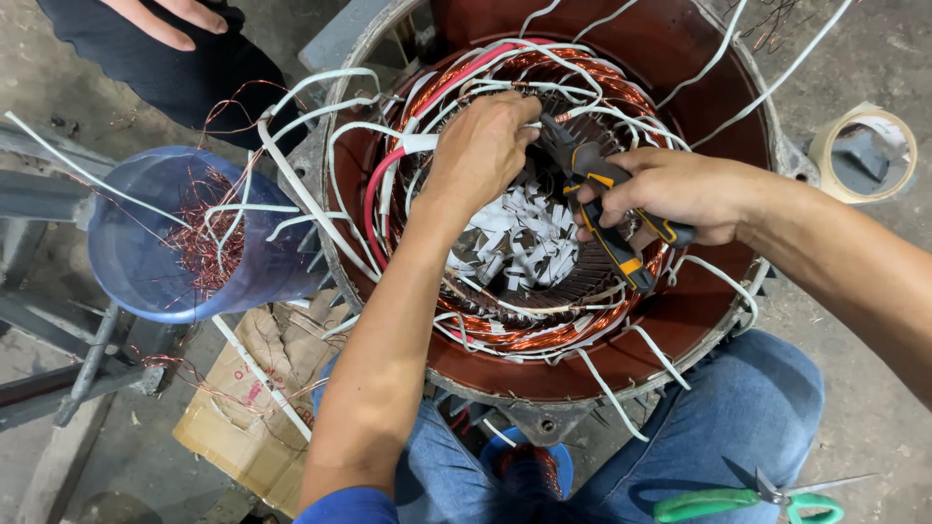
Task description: Rewinding and organizing copper wires within an electric motor stator casing.
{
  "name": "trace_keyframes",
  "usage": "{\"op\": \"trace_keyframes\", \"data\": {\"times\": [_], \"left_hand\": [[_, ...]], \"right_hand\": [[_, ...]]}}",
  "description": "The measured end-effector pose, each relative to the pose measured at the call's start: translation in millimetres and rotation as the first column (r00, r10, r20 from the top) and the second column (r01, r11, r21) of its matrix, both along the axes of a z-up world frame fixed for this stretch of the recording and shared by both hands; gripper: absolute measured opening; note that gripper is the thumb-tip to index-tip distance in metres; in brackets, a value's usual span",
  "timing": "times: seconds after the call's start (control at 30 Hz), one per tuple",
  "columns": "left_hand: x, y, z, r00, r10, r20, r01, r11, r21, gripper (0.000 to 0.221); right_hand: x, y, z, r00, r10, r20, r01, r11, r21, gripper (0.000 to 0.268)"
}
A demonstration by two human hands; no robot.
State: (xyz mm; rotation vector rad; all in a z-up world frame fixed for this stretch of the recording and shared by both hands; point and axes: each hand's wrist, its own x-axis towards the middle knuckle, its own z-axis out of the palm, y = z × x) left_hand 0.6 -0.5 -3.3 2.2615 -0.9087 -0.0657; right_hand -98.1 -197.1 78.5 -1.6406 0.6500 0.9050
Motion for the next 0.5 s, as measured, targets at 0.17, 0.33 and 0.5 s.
{"op": "trace_keyframes", "data": {"times": [0.17, 0.33, 0.5], "left_hand": [[15, 5, -19, 0.991, -0.1, -0.089, 0.102, 0.995, 0.019, 0.017], [10, 12, -5, 0.987, -0.095, -0.128, 0.096, 0.995, -0.002, 0.017], [17, 9, 1, 0.974, -0.028, -0.226, 0.041, 0.998, 0.056, 0.019]], "right_hand": [[-5, 10, 2, 0.998, -0.02, 0.053, 0.023, 0.997, -0.069, 0.059], [-15, 4, -27, 0.994, -0.011, 0.105, 0.023, 0.994, -0.105, 0.053], [-35, 29, -47, 0.969, 0.065, 0.238, -0.01, 0.974, -0.226, 0.023]]}}
